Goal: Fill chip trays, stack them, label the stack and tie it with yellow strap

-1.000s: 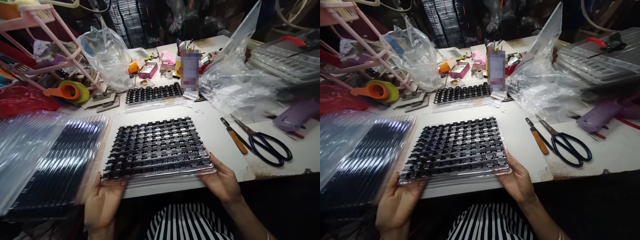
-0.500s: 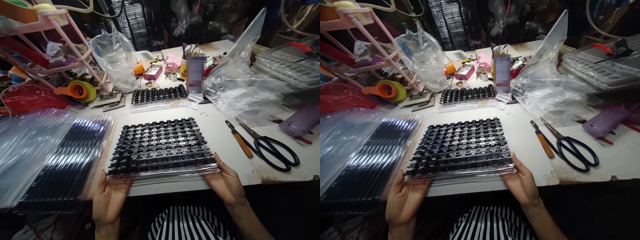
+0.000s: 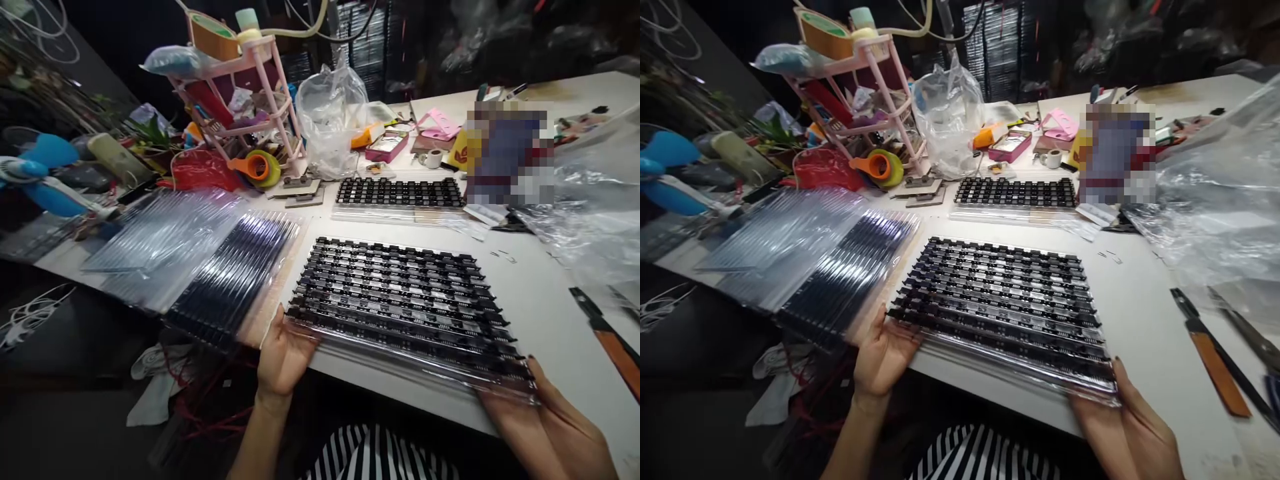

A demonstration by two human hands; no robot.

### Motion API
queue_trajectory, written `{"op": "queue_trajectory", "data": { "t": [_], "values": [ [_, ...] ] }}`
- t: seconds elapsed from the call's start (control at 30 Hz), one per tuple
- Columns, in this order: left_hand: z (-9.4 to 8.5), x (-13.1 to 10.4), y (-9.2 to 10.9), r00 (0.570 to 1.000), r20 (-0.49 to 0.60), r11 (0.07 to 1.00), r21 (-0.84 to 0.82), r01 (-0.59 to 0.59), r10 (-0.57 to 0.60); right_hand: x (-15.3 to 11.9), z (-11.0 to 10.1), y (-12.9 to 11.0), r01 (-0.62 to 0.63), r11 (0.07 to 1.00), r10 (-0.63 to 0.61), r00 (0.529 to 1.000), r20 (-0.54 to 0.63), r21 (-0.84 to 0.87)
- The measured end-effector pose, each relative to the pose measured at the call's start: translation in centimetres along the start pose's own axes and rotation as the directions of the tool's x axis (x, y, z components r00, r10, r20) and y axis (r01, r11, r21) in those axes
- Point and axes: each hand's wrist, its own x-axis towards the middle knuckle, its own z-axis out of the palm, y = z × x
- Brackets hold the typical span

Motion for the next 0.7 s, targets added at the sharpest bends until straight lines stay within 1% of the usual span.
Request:
{"op": "queue_trajectory", "data": {
  "t": [0.17,0.3,0.37,0.43,0.57,0.7],
  "values": [
    [-0.07,0.02,0.06,1.0,0.022,1.0,-0.019,0.005,-0.005,0.54,-0.87,0.26,0.055,0.993,-0.05,0.997,0.05,-0.1],
    [-0.07,0.06,0.02,0.999,0.049,1.0,-0.011,0.0,0.001,0.51,-0.49,0.25,0.084,0.989,-0.079,0.996,0.045,-0.123],
    [0.01,0.04,-0.06,0.999,0.049,1.0,0.015,-0.003,0.002,0.5,-0.19,0.21,0.11,0.985,-0.105,0.994,0.043,-0.134],
    [0.14,0.0,-0.15,0.999,0.038,0.999,0.052,-0.001,-0.001,0.53,-0.03,0.16,0.135,0.98,-0.127,0.99,0.066,-0.145],
    [0.4,-0.07,-0.29,1.0,0.025,0.988,0.153,-0.011,0.008,0.52,0.04,0.08,0.156,0.98,-0.142,0.983,0.114,-0.127],
    [0.56,-0.1,-0.33,1.0,0.017,0.986,0.168,-0.019,0.016,0.24,0.11,0.11,0.116,0.99,-0.111,0.991,0.07,-0.078]
  ]
}}
